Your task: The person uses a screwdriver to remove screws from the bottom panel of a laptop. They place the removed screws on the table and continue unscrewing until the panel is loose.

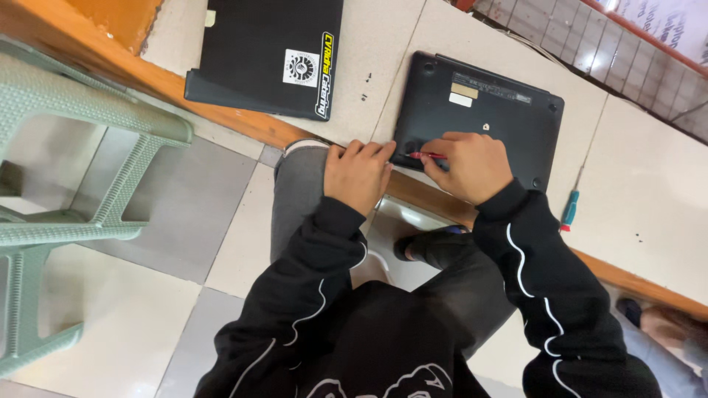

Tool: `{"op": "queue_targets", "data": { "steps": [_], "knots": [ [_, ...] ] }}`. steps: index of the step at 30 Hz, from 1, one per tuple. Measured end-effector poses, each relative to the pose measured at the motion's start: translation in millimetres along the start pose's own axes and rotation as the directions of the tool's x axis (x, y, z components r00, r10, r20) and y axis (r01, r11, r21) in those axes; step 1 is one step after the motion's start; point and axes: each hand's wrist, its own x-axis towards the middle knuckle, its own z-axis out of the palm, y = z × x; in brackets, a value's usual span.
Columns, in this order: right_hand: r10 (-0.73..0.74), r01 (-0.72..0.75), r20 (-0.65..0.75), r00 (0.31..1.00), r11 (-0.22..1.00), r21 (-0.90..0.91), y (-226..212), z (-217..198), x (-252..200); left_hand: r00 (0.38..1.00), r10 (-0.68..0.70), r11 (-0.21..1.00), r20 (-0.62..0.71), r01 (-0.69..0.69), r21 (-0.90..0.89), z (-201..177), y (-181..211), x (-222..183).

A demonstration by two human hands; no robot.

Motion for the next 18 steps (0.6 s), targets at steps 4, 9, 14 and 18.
{"op": "queue_targets", "data": {
  "steps": [4, 9, 14, 18],
  "knots": [
    [-0.020, 0.022, 0.041, 0.999, 0.999, -0.035, -9.1, -16.5, 3.8, 1.000, 0.008, 1.000, 0.010, -0.007, -0.021, 3.2, -1.6, 0.6],
    [-0.087, 0.107, 0.098, 0.991, 0.968, -0.226, -19.1, -18.4, 16.0, 0.999, 0.029, 1.000, -0.030, -0.028, 0.010, 4.6, -1.8, 0.3],
    [-0.001, 0.062, 0.192, 0.981, 0.948, -0.313, -28.3, -1.3, 43.5, 0.999, 0.032, 0.999, -0.020, -0.032, -0.005, 1.0, -1.2, -0.5],
    [-0.181, 0.198, 0.097, 0.979, 0.953, -0.229, -25.5, 21.0, 50.8, 0.998, 0.057, 0.997, -0.013, -0.058, -0.043, 15.1, -4.5, 1.7]
  ]
}}
